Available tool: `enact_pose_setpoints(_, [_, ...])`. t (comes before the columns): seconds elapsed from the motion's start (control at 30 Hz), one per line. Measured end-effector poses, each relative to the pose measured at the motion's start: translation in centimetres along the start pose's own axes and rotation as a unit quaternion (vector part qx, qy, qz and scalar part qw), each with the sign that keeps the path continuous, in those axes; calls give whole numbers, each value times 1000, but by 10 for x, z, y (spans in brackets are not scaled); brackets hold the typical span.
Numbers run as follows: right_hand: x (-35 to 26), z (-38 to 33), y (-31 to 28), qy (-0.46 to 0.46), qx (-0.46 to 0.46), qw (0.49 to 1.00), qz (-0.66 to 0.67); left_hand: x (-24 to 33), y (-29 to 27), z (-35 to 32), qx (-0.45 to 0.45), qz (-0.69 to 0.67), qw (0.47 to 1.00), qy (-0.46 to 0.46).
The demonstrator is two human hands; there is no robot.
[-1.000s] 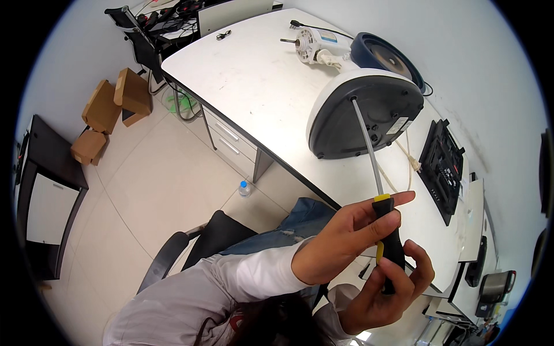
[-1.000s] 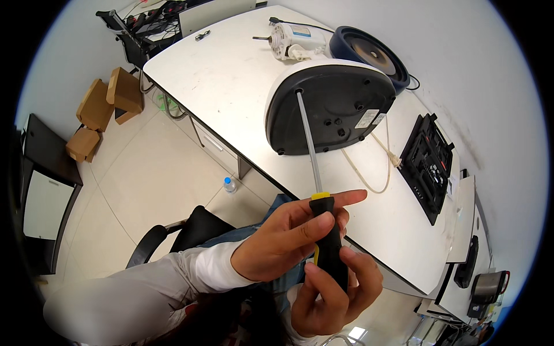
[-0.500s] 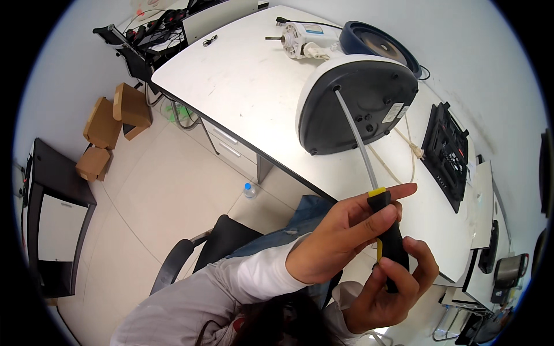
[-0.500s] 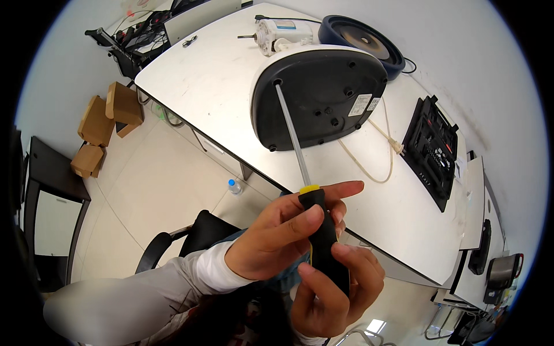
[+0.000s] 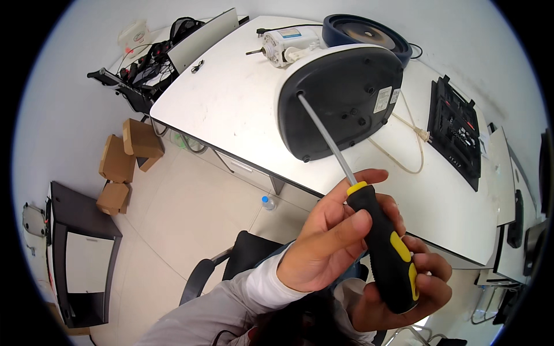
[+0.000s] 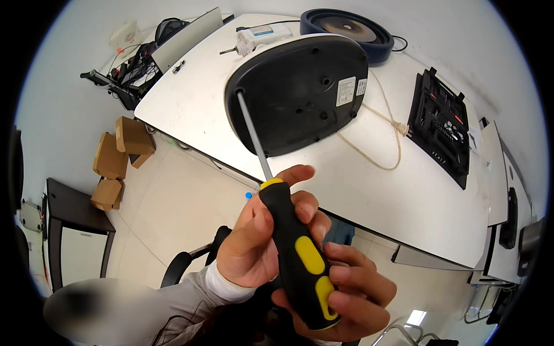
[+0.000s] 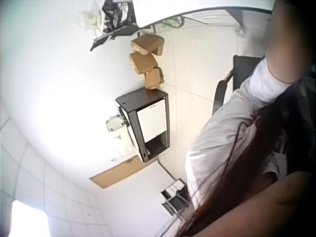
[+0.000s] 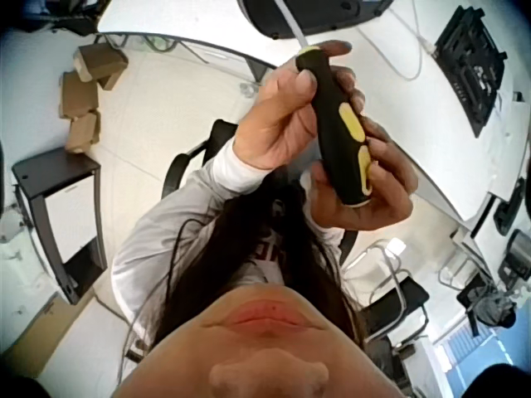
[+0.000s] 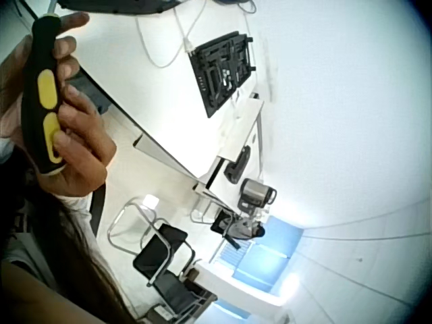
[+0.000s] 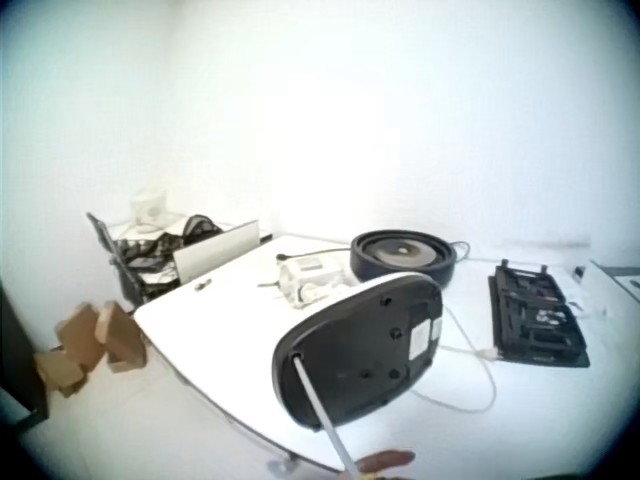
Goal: The person uses a screwdriver to remove screws from the base of a standing fan. They repeatedly insert the screwdriver into screw holes, turn it to loosen screws, and place the removed screws into a nearby toolkit. The fan base is flipped and repositioned several times during the process.
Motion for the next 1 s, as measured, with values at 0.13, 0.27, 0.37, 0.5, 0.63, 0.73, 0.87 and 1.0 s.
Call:
enact_pose_setpoints(0.13, [0,1,-1,-25,35,998,-40,-4,0,-1,45,33,998,6])
enact_pose_setpoints(0.27, [-11,5,-5,-102,-38,991,-73,-15,-6,-6,29,67,997,-8])
enact_pose_setpoints(0.37, [-7,-3,-7,-182,-9,981,-72,-12,0,-11,33,94,995,-5])
enact_pose_setpoints(0.5, [-2,2,10,-175,97,980,-2,-18,-9,-7,-64,-60,995,41])
enact_pose_setpoints(0.63, [1,13,28,-231,224,947,-4,-25,-9,-14,1,-55,998,27])
enact_pose_setpoints(0.73, [7,17,21,-213,224,951,-23,-14,-19,-8,46,134,990,-7])
enact_pose_setpoints(0.87, [16,-5,29,-167,212,959,82,17,-41,-14,166,370,884,234])
enact_pose_setpoints(1.0, [20,0,27,-197,176,955,138,64,-51,-13,256,602,608,450])
Point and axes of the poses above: each hand's wrist, its own z-axis towards the middle knuckle, its own y-axis out of the palm, x = y × z, the point moved 6 cm from there along z, towards the middle knuckle
